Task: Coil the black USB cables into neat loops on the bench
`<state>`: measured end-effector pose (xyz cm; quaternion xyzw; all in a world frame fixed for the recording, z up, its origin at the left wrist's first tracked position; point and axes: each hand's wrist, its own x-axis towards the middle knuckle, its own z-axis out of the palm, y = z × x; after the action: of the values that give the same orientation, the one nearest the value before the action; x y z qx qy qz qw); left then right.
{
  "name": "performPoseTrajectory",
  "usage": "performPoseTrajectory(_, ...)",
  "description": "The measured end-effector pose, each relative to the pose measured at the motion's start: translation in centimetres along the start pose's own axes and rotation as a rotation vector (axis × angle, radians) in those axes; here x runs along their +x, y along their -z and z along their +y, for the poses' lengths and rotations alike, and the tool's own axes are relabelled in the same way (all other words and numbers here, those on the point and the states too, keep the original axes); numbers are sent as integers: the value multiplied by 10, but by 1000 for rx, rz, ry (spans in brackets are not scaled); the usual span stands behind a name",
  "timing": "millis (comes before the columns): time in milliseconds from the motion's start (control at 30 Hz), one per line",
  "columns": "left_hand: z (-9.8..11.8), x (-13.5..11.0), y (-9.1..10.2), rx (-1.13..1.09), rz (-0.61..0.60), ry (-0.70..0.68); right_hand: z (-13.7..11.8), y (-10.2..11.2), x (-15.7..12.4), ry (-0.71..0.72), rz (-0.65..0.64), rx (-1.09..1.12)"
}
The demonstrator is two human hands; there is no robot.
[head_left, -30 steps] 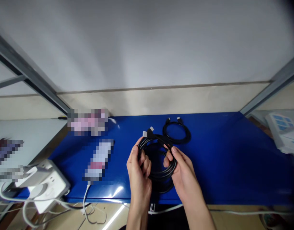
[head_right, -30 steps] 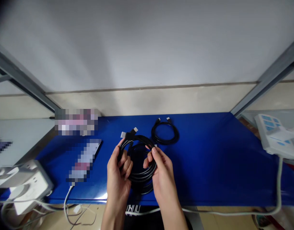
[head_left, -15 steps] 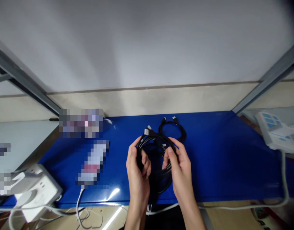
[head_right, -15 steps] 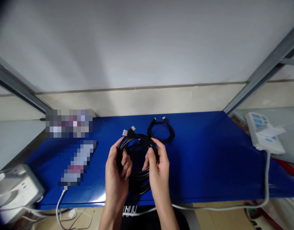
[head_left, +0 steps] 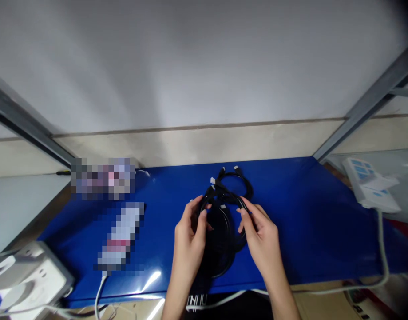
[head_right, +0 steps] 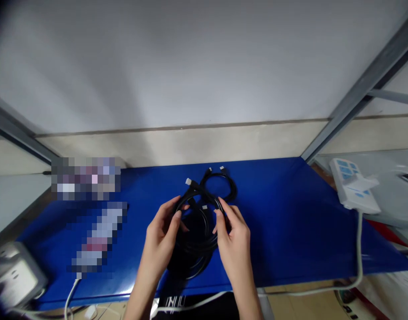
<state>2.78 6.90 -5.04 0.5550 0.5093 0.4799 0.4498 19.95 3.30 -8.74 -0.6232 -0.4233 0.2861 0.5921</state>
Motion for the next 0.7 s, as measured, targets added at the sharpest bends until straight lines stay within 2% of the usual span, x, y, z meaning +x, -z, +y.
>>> performPoseTrajectory(133, 12, 24, 7, 257, -189, -135, 2, 13, 17, 78, -14, -84)
performPoseTrajectory(267, 23, 72, 3, 520, -311, -287, -1, 21, 53, 218, -53, -247)
performPoseTrajectory(333, 24, 100, -6, 552, -333, -329, 1, 22, 77, 245, -64, -286)
performPoseTrajectory(500, 8, 153, -38, 619, -408, -377, 16, 23, 131, 295, -67, -438)
performPoseTrajectory(600, -8, 166, -52, 668, -449, -373, 28, 25, 142, 312, -63, -536)
performPoseTrajectory(700, -22, 166, -57, 721, -470, -359, 40, 25, 138, 313, -83, -615)
